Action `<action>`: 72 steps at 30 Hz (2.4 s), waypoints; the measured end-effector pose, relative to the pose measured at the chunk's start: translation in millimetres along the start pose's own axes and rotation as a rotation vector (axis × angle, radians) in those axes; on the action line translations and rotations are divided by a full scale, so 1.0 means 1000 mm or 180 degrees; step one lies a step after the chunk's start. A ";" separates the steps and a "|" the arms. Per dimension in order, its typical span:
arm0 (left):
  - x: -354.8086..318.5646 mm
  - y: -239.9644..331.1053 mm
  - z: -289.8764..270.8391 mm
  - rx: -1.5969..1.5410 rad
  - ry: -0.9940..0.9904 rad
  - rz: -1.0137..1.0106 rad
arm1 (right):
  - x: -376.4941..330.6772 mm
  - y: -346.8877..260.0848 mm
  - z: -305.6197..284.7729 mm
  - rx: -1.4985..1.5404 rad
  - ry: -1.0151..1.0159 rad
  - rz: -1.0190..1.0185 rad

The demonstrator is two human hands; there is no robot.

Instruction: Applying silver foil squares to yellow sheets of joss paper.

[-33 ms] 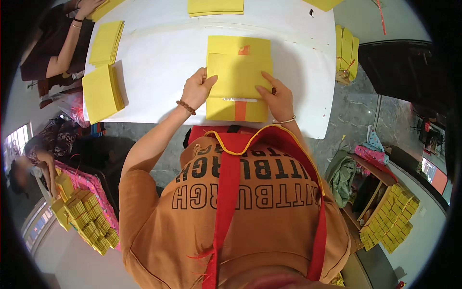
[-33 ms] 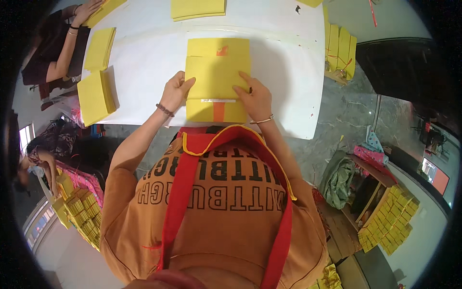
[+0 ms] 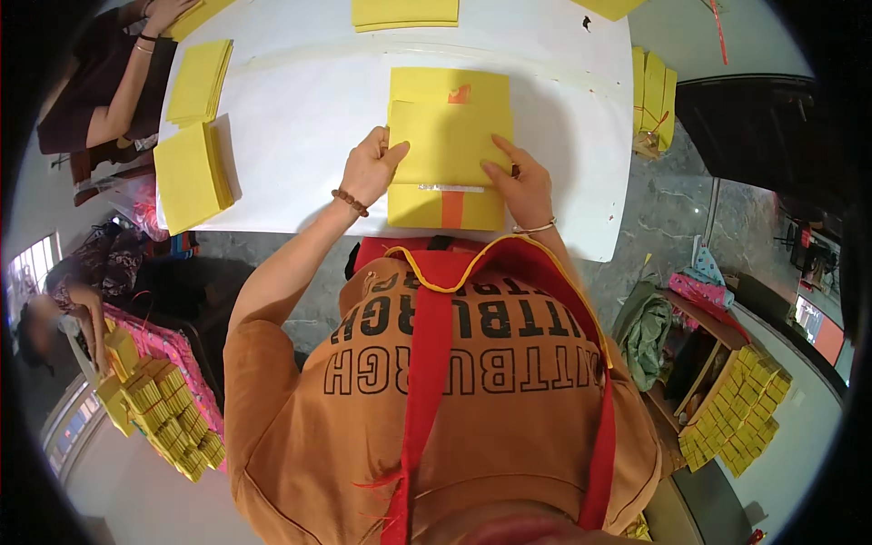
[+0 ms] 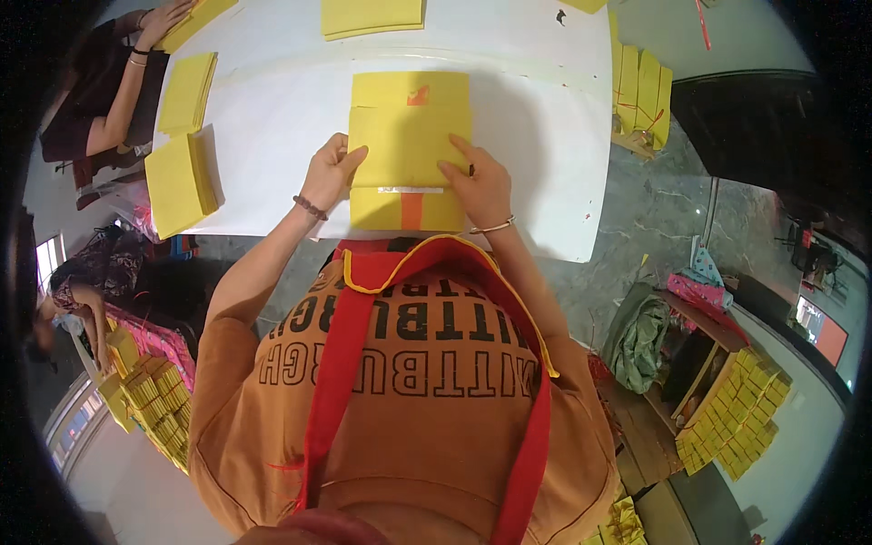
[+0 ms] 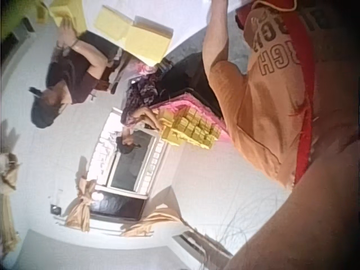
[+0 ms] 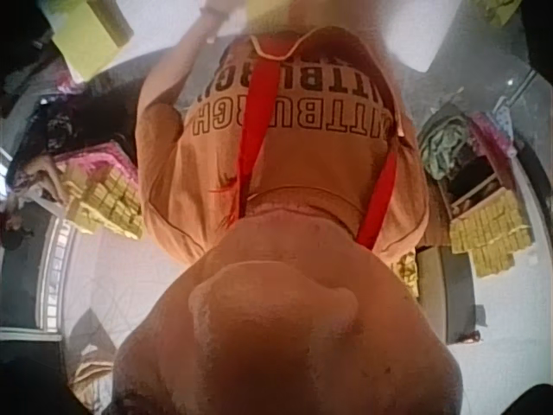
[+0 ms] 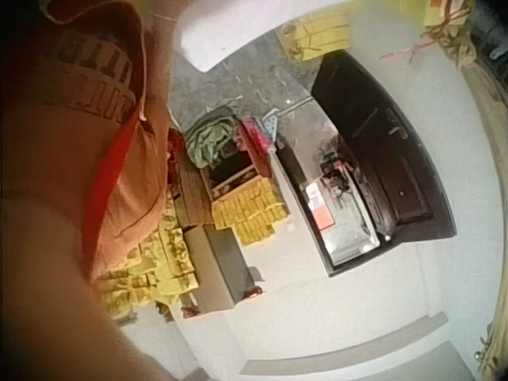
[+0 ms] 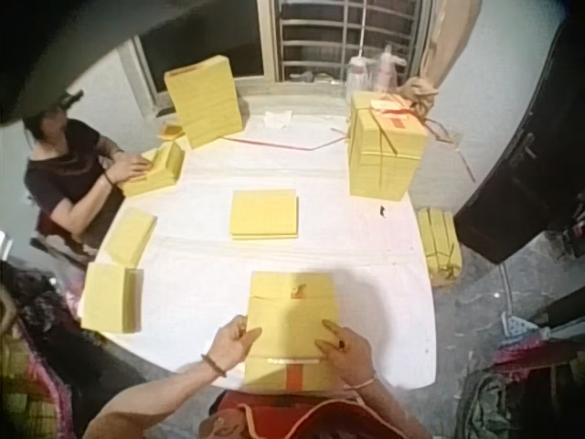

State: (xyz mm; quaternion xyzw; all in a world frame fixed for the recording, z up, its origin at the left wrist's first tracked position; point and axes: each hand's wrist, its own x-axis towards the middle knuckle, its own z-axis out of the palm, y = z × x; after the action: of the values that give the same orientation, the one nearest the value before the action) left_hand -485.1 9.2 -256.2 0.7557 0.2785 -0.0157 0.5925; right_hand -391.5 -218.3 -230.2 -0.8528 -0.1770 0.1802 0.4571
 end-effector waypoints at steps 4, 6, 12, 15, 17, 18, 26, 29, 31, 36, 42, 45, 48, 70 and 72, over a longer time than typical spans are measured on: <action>0.002 0.011 0.003 -0.0466 -0.0012 -0.0005 | 0.005 0.008 0.007 0.0217 0.0190 -0.0068; -0.001 0.019 0.000 -0.0398 -0.0056 -0.0184 | 0.005 0.004 0.008 0.0308 0.0235 -0.0120; 0.001 0.004 0.000 -0.0565 0.0010 -0.0097 | 0.005 0.005 0.012 0.0188 0.0285 -0.0101; -0.002 0.019 -0.005 -0.0505 0.0000 -0.0275 | 0.005 0.009 0.011 0.0399 0.0333 -0.0046; -0.001 0.031 -0.010 0.0576 0.0618 0.0800 | 0.007 0.011 0.013 0.0503 0.0344 -0.0032; -0.001 0.038 -0.012 0.1662 0.1255 0.1868 | 0.007 0.010 0.013 0.0508 0.0377 -0.0042; -0.010 0.062 0.045 0.3070 -0.0166 0.2677 | 0.008 0.006 0.012 0.0455 0.0361 -0.0115; -0.005 0.049 0.048 0.3121 -0.0196 0.2642 | 0.007 0.004 0.011 0.0270 0.0376 -0.0204; -0.004 0.044 0.048 0.3179 -0.0214 0.2616 | 0.007 0.000 0.010 0.0210 0.0265 -0.0060; -0.004 0.042 0.050 0.3159 -0.0249 0.2469 | 0.000 -0.032 0.019 -0.1879 0.1006 -0.0733; -0.002 0.041 0.046 0.3231 -0.0813 0.2345 | 0.019 -0.030 0.036 -0.1897 0.0014 -0.2381; -0.002 0.038 0.044 0.2772 -0.0525 0.2358 | 0.018 -0.020 0.037 -0.0863 0.0041 -0.1984; 0.010 0.017 0.026 -0.0397 -0.0808 0.1364 | 0.020 -0.017 0.045 -0.0633 0.0102 -0.1763; 0.003 0.034 -0.005 0.3451 -0.0417 0.2397 | 0.018 -0.004 0.023 -0.2274 0.0128 -0.1292; -0.003 0.049 -0.006 0.3583 -0.0342 0.2763 | 0.019 -0.002 0.024 -0.2181 0.0103 -0.1237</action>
State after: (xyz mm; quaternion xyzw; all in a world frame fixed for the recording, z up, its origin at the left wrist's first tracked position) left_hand -467.5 6.3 -209.6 0.9878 -0.1275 0.0431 0.0780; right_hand -386.8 -191.1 -243.5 -0.9093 -0.3777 0.0074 0.1744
